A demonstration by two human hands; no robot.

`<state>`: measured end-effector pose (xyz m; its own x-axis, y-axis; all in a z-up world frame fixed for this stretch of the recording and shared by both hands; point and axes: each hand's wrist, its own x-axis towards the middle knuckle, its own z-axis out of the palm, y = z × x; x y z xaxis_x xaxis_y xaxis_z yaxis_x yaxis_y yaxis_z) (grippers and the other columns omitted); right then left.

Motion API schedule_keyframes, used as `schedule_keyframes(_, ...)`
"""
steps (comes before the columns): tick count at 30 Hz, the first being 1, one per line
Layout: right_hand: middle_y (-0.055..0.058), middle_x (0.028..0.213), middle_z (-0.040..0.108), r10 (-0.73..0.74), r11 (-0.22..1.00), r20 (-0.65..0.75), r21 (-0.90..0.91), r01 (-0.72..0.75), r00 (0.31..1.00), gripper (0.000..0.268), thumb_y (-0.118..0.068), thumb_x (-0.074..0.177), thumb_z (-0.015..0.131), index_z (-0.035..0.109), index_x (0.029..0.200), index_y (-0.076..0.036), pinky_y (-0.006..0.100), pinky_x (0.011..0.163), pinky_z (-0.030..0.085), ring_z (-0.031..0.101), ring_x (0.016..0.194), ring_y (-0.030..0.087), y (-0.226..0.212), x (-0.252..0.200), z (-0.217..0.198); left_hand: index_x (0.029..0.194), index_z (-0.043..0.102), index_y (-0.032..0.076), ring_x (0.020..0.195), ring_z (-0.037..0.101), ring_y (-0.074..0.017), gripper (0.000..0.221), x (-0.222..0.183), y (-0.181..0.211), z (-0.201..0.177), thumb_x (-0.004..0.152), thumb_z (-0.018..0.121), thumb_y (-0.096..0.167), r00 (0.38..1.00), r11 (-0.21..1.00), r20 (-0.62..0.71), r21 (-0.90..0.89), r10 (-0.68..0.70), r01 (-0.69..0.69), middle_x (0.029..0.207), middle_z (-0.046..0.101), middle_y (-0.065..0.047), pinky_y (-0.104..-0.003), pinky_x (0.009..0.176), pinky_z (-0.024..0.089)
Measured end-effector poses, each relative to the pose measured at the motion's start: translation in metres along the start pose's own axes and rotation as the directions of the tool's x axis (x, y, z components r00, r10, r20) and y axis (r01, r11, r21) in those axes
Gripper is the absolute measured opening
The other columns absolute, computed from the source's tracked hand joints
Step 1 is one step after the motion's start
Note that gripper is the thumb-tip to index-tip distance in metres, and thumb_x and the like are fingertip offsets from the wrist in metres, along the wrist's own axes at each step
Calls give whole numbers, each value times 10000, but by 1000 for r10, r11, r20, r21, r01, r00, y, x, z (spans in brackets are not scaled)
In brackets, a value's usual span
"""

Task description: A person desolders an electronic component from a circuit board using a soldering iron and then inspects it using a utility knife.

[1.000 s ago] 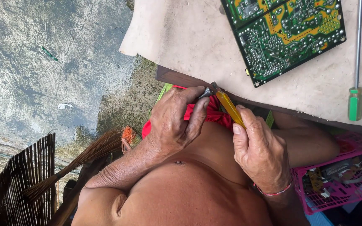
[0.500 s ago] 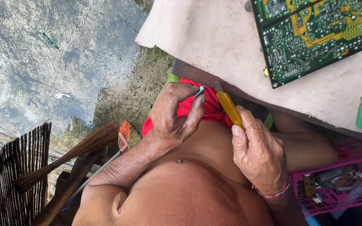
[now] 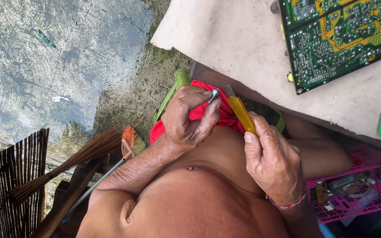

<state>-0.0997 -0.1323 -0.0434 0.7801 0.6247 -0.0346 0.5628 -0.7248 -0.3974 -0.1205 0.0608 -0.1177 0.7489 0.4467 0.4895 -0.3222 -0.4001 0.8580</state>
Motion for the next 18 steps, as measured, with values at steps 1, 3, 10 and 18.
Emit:
schedule_keyframes(1, 146, 1230, 732, -5, 1000, 6, -3, 5, 1000, 332, -124, 1075, 563, 579, 1374, 21, 435, 830, 578, 734, 989, 311, 1, 0, 1, 1056, 611, -41, 746, 689, -324, 151, 1, 0, 0, 960, 713, 16, 1000, 1000, 0, -3, -4, 4, 910, 687, -190, -400, 712, 573)
schedule_keyframes(3, 146, 1236, 730, -11, 1000, 11, -7, 11, 1000, 337, -119, 1072, 569, 574, 1378, 22, 437, 835, 577, 732, 992, 313, 1, 1, 0, 1061, 610, -40, 754, 690, -326, 153, 3, 1, 1, 962, 714, 14, 1000, 1000, -2, -6, -6, 6, 909, 684, -191, -398, 718, 574)
schedule_keyframes(10, 141, 1150, 734, -33, 999, 26, 6, 33, 999, 333, -107, 1068, 573, 572, 1373, 26, 437, 781, 572, 720, 905, 303, 1, 7, -4, 1050, 603, -33, 733, 674, -315, 159, 3, 0, 3, 956, 724, 8, 1000, 1000, 2, 28, 4, -4, 914, 687, -180, -396, 701, 562)
schedule_keyframes(18, 121, 1081, 727, -40, 999, 63, -9, 40, 997, 348, -121, 1067, 579, 591, 1391, 6, 431, 734, 561, 703, 853, 293, -1, 14, -12, 1093, 594, -27, 756, 674, -320, 179, 5, 2, -2, 970, 722, -4, 998, 998, 57, 56, 17, -20, 942, 696, -179, -406, 723, 547)
